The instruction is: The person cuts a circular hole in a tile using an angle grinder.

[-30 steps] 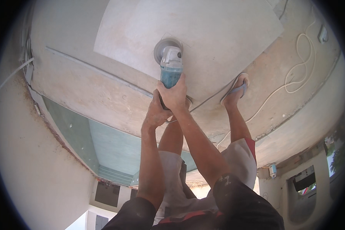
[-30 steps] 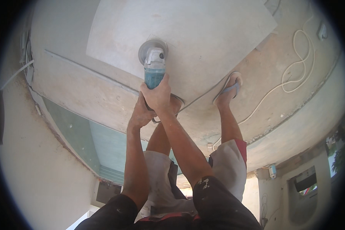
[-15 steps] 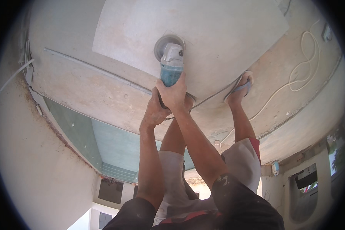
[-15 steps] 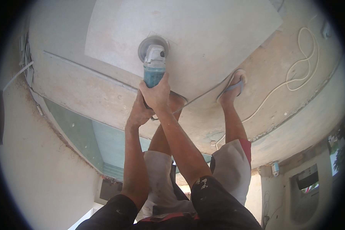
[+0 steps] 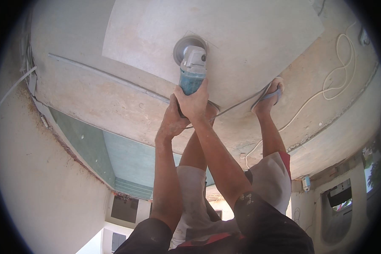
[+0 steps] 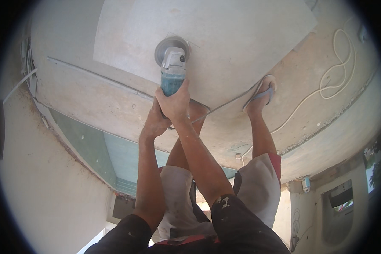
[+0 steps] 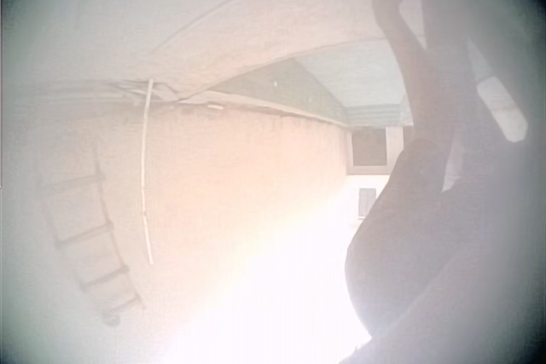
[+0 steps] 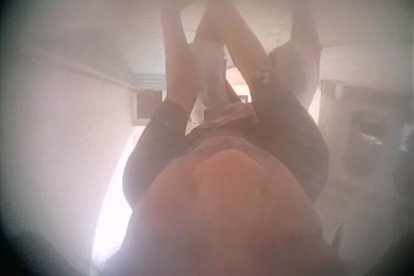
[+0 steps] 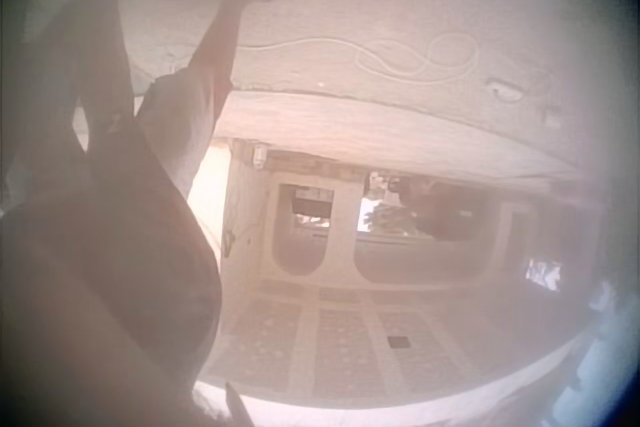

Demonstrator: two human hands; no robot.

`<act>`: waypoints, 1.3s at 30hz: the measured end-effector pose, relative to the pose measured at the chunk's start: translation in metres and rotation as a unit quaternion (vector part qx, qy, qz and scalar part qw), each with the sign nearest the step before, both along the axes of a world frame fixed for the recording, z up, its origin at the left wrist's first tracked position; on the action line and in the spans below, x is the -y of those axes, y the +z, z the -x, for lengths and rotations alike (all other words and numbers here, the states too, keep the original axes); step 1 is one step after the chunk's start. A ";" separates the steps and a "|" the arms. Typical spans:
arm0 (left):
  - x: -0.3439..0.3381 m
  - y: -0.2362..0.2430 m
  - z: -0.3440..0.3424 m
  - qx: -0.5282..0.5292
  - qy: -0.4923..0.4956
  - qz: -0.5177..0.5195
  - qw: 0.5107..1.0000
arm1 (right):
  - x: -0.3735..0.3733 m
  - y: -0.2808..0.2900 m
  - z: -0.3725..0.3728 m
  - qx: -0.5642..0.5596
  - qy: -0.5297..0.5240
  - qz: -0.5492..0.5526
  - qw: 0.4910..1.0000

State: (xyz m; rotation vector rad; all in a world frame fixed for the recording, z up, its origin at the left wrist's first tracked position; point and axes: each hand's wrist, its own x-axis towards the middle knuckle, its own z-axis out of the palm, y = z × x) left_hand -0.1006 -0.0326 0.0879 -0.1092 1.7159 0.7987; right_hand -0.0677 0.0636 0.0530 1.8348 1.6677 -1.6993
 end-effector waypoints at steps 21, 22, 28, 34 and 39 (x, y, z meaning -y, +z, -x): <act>0.002 -0.010 0.001 0.013 -0.004 -0.014 1.000 | 0.001 -0.004 -0.001 0.021 0.007 0.012 1.000; 0.001 -0.009 0.002 0.013 -0.005 -0.012 1.000 | 0.000 -0.005 -0.001 0.023 0.006 0.015 1.000; 0.001 -0.011 0.002 0.005 0.000 -0.025 1.000 | 0.003 -0.008 0.000 0.007 0.000 -0.008 1.000; -0.001 -0.012 0.001 -0.030 -0.009 -0.037 0.999 | 0.005 -0.010 -0.001 0.006 -0.005 -0.018 1.000; 0.000 -0.015 0.000 -0.037 -0.013 -0.033 0.999 | 0.001 -0.005 0.001 0.015 -0.010 0.014 1.000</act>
